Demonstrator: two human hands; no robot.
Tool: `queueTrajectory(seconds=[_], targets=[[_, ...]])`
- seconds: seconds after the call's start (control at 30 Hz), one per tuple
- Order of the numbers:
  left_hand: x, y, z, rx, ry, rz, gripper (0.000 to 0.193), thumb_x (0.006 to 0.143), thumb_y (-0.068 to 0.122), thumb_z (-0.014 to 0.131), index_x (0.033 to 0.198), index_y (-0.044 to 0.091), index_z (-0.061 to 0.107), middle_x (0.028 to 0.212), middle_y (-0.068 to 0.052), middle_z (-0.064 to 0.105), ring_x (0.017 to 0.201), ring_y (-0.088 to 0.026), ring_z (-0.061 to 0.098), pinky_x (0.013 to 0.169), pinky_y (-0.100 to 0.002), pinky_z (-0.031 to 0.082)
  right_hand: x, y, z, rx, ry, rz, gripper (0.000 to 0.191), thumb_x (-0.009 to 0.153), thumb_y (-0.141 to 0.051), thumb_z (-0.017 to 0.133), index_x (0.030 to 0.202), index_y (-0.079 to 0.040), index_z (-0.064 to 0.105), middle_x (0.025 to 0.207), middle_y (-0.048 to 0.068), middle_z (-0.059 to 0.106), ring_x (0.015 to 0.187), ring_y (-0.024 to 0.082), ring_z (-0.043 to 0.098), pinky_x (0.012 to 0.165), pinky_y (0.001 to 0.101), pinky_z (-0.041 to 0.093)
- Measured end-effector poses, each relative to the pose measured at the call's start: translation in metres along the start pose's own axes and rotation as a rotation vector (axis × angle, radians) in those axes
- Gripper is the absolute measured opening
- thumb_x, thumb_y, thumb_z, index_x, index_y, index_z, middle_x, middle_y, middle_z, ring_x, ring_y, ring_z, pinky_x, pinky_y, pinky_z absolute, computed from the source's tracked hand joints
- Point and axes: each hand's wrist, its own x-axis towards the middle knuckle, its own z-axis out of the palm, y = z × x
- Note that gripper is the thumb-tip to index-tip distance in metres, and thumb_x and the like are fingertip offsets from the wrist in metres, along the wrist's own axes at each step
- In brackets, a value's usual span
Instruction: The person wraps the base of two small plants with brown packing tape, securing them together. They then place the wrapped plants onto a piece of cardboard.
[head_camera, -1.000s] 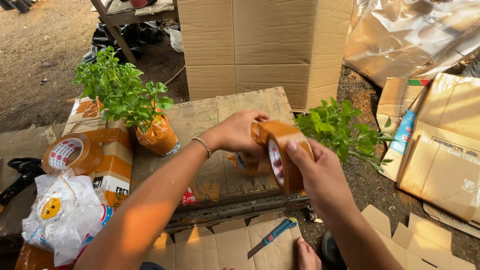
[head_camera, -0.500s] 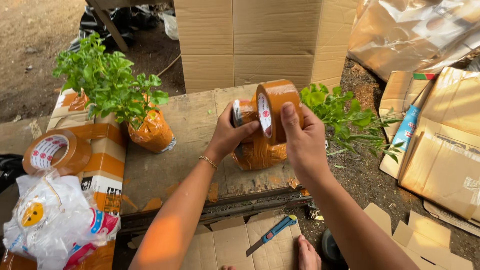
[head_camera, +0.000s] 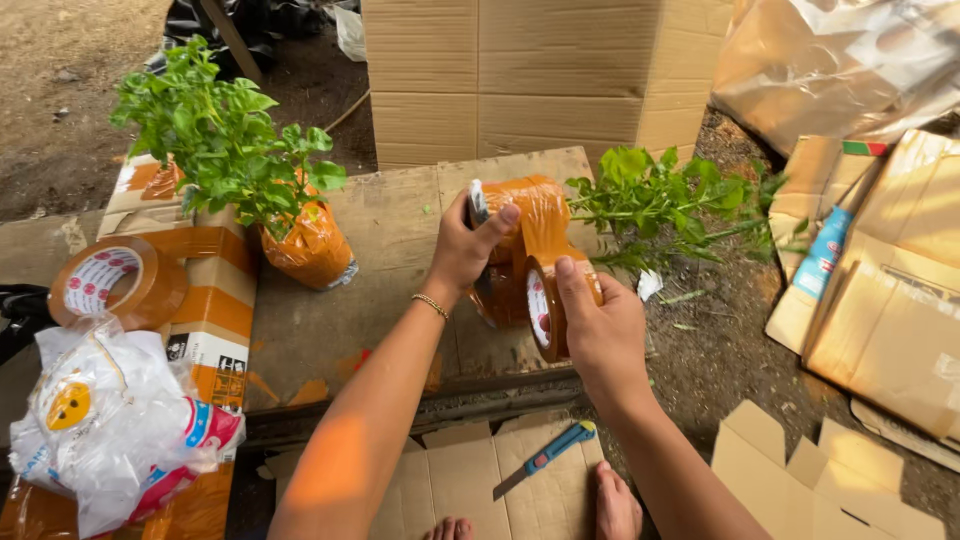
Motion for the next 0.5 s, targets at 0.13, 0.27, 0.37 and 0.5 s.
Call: queueTrajectory(seconds=[0.13, 0.27, 0.37, 0.5], targets=[[0.000, -0.001, 0.002, -0.084, 0.003, -0.031, 0.072, 0.080, 0.056, 0.083, 0.123, 0.002, 0.061, 0.102, 0.000, 0.068, 0.092, -0.007, 0.064, 0.082, -0.023, 0.055, -0.008, 0.019, -0.010, -0.176, 0.018, 0.084, 0.045, 0.095, -0.044, 0.065, 0.087, 0.000, 0.072, 0.060, 0.005, 0.066, 0.046, 0.011, 0.058, 0.041, 0.0283, 0.045], [0.001, -0.004, 0.000, -0.014, 0.010, -0.061, 0.074, 0.080, 0.055, 0.083, 0.125, 0.001, 0.061, 0.100, 0.000, 0.066, 0.088, -0.007, 0.062, 0.079, -0.023, 0.053, -0.012, 0.043, -0.013, -0.189, 0.023, 0.184, 0.043, 0.093, -0.044, 0.066, 0.086, -0.002, 0.071, 0.057, 0.007, 0.065, 0.042, 0.013, 0.056, 0.039, 0.0304, 0.043], [-0.001, -0.010, -0.001, -0.053, 0.009, -0.022, 0.074, 0.086, 0.055, 0.082, 0.125, -0.003, 0.061, 0.103, -0.001, 0.066, 0.093, -0.008, 0.060, 0.083, -0.025, 0.052, -0.012, 0.057, -0.014, -0.109, 0.002, 0.189, 0.046, 0.094, -0.045, 0.065, 0.086, 0.000, 0.068, 0.058, 0.007, 0.063, 0.042, 0.013, 0.055, 0.039, 0.0304, 0.041], [-0.018, -0.020, -0.002, 0.006, -0.010, 0.110, 0.086, 0.085, 0.059, 0.079, 0.146, 0.008, 0.044, 0.106, 0.000, 0.061, 0.099, -0.009, 0.056, 0.088, -0.026, 0.048, -0.012, 0.072, -0.018, -0.027, -0.040, 0.140, 0.043, 0.094, -0.046, 0.064, 0.091, -0.003, 0.067, 0.060, 0.004, 0.063, 0.045, 0.011, 0.054, 0.041, 0.0274, 0.041]])
